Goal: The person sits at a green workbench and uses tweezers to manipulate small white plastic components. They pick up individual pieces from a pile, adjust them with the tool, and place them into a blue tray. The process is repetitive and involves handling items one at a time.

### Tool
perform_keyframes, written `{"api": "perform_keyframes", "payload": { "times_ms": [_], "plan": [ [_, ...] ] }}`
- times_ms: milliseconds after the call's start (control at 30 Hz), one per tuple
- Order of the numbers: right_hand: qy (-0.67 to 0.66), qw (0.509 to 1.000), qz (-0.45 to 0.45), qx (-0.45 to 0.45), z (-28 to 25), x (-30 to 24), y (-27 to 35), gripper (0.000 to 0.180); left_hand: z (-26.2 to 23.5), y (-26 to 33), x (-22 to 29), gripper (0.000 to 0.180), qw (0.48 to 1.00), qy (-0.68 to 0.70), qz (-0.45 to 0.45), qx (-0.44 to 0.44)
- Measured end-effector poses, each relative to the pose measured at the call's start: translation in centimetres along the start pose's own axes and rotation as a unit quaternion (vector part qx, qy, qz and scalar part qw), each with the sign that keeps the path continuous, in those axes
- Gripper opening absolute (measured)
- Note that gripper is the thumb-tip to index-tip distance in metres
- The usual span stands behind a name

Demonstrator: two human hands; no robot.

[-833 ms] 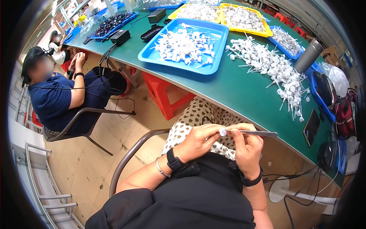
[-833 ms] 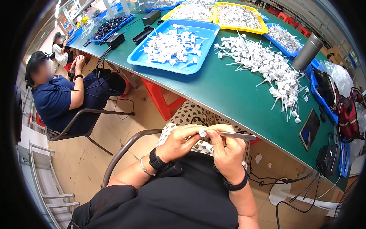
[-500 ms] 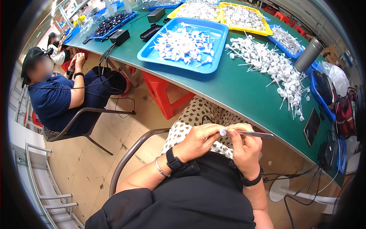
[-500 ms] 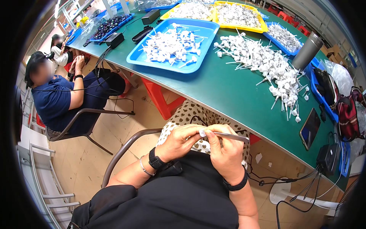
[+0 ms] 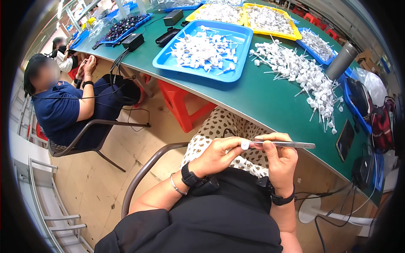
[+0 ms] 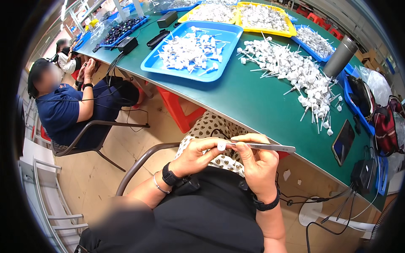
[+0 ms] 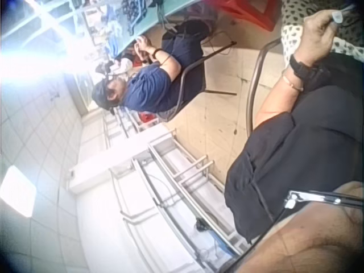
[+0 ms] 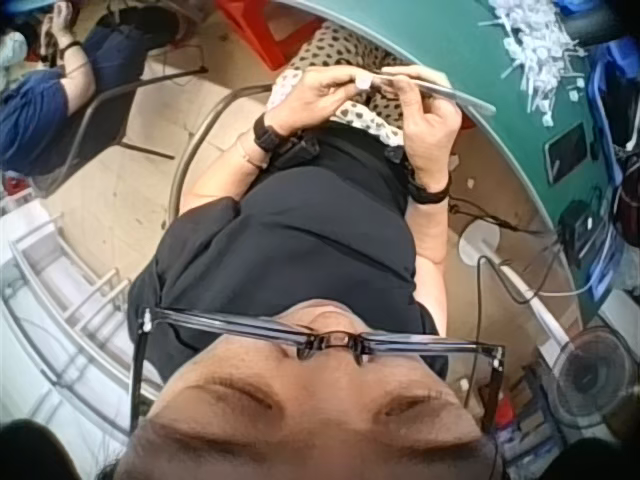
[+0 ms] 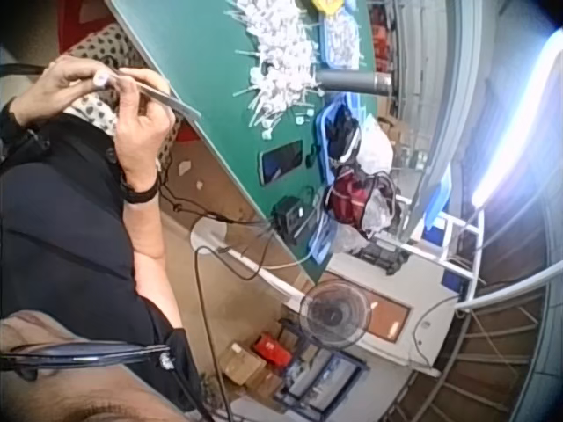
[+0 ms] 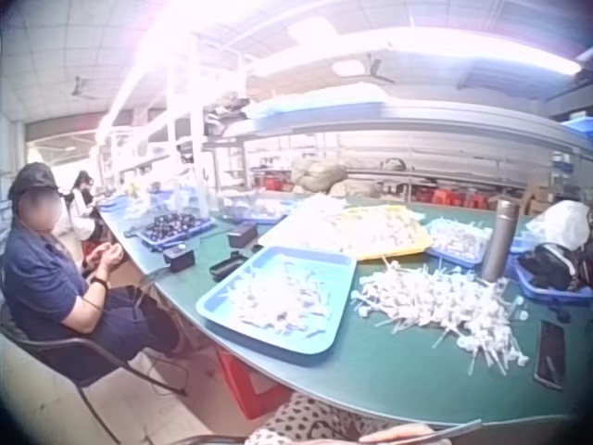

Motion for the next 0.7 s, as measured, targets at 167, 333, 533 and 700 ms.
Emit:
{"api": "perform_keyframes", "payload": {
  "times_ms": [167, 333, 533, 700],
  "plan": [
    [0.013, 1.0, -0.01, 0.002, -0.2, 0.1, -0.1, 0.012, 0.1, 0.1, 0.4, 0.021, 0.998, 0.037, -0.041, -0.003],
    [0.009, 1.0, -0.01, 0.007, 0.0, 0.1, 0.0, 0.012, 0.1, 0.1, 0.3, 0.021, 0.998, 0.057, -0.041, -0.001],
    [0.061, 0.998, -0.031, -0.013, 0.4, -0.1, 0.1, 0.011, -0.2, 0.3, -0.4, 0.018, 0.999, 0.016, -0.024, 0.024],
    [0.111, 0.992, -0.052, -0.017, 0.7, -0.2, 0.2, 0.009, -0.2, 0.3, 0.0, 0.021, 0.999, -0.005, 0.015, 0.04]
  ]
}}
Point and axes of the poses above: each hand's wrist, its own y-axis away from the middle knuckle, its own z-axis out of the palm, x = y × z, the point moved 8 cm from there along -y, towards the middle knuckle, and after that the axes turned 3 degrees about -z, right-handed, at the moved point
